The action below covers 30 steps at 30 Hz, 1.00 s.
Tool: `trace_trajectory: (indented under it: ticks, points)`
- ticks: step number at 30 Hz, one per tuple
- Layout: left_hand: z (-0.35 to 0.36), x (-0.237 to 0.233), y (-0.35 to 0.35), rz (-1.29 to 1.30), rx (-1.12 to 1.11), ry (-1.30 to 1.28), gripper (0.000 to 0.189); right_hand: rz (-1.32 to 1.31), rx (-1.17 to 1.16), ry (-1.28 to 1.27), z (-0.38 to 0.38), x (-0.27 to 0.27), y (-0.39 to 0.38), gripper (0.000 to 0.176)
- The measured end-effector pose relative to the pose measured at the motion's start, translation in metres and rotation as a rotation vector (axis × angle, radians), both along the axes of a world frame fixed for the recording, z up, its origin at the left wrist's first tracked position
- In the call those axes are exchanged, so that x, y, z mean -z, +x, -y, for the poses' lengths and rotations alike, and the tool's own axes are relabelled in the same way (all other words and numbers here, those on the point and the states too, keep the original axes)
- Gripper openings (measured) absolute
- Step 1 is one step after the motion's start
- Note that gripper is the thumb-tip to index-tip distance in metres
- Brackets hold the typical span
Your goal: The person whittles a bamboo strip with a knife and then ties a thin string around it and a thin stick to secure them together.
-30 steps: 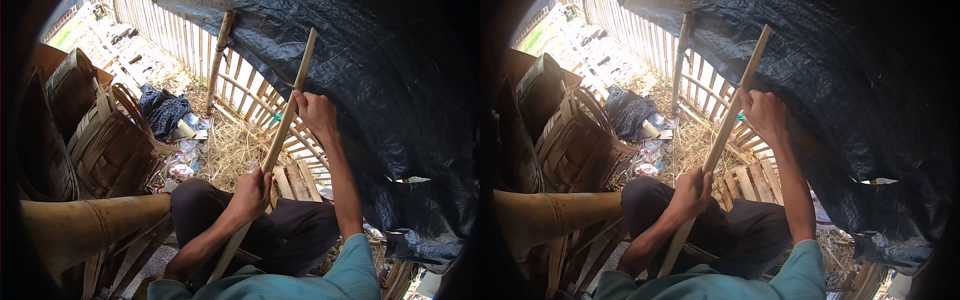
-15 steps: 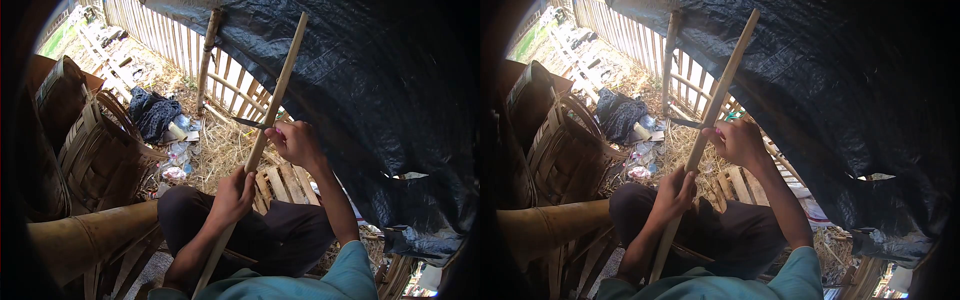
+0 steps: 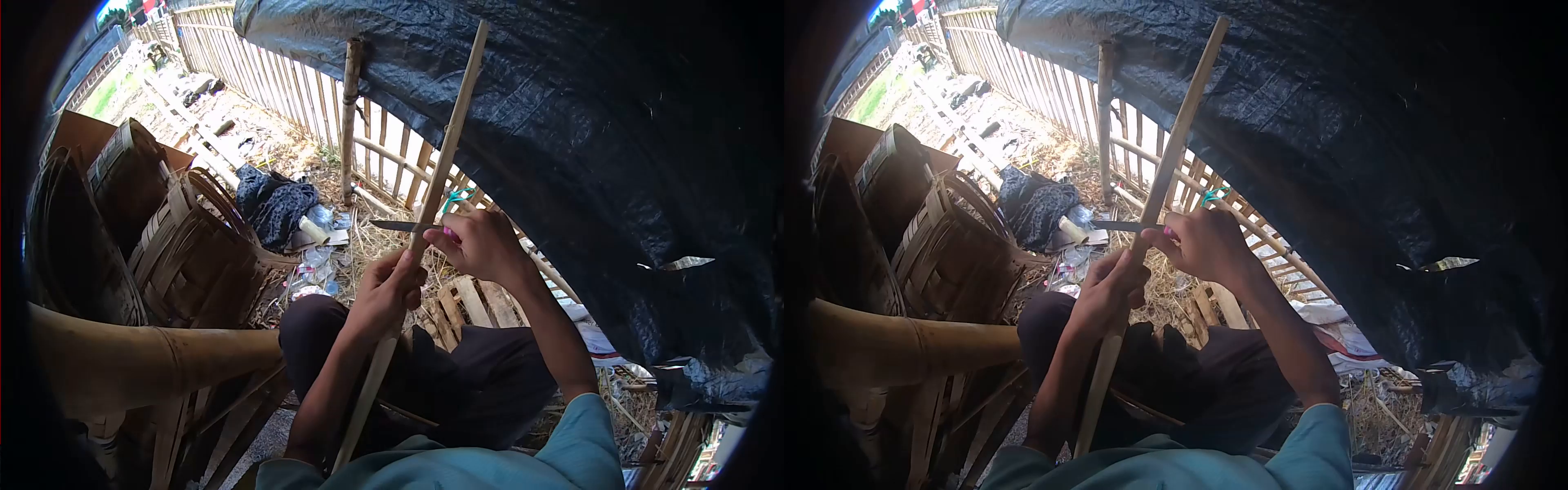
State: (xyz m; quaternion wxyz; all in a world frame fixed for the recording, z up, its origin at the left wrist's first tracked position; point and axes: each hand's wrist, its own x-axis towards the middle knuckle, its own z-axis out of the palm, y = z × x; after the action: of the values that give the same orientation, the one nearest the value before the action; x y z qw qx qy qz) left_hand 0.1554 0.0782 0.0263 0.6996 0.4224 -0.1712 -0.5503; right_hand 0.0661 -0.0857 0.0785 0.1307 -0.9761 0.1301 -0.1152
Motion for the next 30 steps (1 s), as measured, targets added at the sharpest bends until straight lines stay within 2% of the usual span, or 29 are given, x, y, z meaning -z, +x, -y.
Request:
trace_trajectory:
  ticks: [1, 4, 10, 14, 17, 21, 22, 23, 27, 30]
  points:
    - [0.0, 0.0, 0.0, -0.065, 0.015, -0.023, 0.03, -0.027, 0.01, 0.009, -0.001, -0.001, -0.002, 0.047]
    - [0.0, -0.015, -0.006, -0.015, 0.034, 0.02, 0.029, -0.003, -0.003, 0.021, -0.003, -0.001, -0.005, 0.047]
    - [-0.001, -0.018, -0.007, 0.018, 0.064, 0.1, 0.023, -0.01, -0.051, 0.008, -0.012, 0.001, -0.004, 0.051]
    - [-0.001, -0.006, -0.008, 0.318, 0.054, 0.139, 0.022, 0.024, -0.074, -0.056, -0.016, 0.009, -0.002, 0.054]
    - [0.0, 0.014, -0.009, 0.77, -0.02, 0.166, 0.02, -0.012, -0.06, -0.049, -0.019, 0.019, -0.001, 0.058]
    - [-0.001, 0.022, -0.015, 1.034, -0.19, 0.151, 0.015, 0.01, 0.044, -0.118, -0.013, 0.021, 0.006, 0.057]
    - [-0.004, 0.015, -0.019, 0.867, -0.067, 0.269, 0.014, 0.025, 0.099, -0.094, -0.002, 0.013, 0.012, 0.057]
    - [-0.005, 0.011, -0.019, 0.866, -0.059, 0.276, 0.013, 0.045, 0.16, -0.072, 0.009, 0.008, 0.017, 0.057]
    - [-0.002, 0.017, -0.017, 0.837, -0.069, 0.269, 0.012, 0.056, 0.141, -0.112, 0.021, 0.022, 0.026, 0.056]
    - [0.002, 0.02, -0.016, 0.806, -0.129, 0.24, 0.014, 0.065, 0.116, -0.024, 0.023, 0.021, 0.03, 0.056]
